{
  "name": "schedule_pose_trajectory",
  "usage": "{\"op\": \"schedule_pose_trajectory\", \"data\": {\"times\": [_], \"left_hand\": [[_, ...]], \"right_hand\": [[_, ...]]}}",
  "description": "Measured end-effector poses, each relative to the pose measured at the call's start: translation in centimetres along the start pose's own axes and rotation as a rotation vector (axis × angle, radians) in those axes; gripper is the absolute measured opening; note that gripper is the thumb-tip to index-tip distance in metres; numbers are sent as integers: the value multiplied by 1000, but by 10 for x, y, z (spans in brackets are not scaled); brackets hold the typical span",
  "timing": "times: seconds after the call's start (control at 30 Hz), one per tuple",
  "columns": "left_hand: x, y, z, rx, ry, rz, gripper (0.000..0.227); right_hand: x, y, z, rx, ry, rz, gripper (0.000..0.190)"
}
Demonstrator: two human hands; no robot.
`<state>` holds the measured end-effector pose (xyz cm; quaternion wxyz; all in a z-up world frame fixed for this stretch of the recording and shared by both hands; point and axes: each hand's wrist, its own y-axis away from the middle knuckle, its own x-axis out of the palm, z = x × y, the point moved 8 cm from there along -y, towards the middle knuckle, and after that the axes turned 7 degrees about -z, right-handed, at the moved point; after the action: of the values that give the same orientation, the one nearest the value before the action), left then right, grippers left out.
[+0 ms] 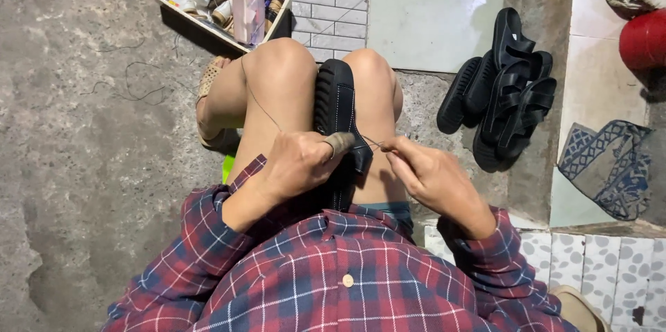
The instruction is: Hand-stitching the sole of a black sandal using a needle and thread while sitting on the floor.
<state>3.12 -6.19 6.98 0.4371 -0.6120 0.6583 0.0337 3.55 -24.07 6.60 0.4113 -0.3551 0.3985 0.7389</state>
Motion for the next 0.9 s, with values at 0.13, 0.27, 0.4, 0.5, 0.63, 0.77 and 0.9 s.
{"op": "schedule_pose_trajectory", "data": {"times": [0.13,0.27,0.4,0.5,0.63,0.77,0.9], "left_hand": [[2,15,8,50,-66,-47,8],[-5,23,11,98,-46,-26,8],[-8,32,10,141,-58,-31,9],[-6,37,11,184,-64,-42,10],[-22,27,-2,212,-46,-55,10],[-25,28,-5,215,-86,-82,12],[-26,35,4,153,-82,-103,17]], "right_hand": [[6,0,14,-146,99,-95,12],[20,-1,22,-236,253,-98,15],[25,-2,16,-234,337,-89,17],[22,-6,18,-219,291,-20,16],[7,-10,24,-166,-185,-5,13],[-24,-2,8,-130,-899,-207,11],[-76,19,-25,-103,-1301,-505,10]]}}
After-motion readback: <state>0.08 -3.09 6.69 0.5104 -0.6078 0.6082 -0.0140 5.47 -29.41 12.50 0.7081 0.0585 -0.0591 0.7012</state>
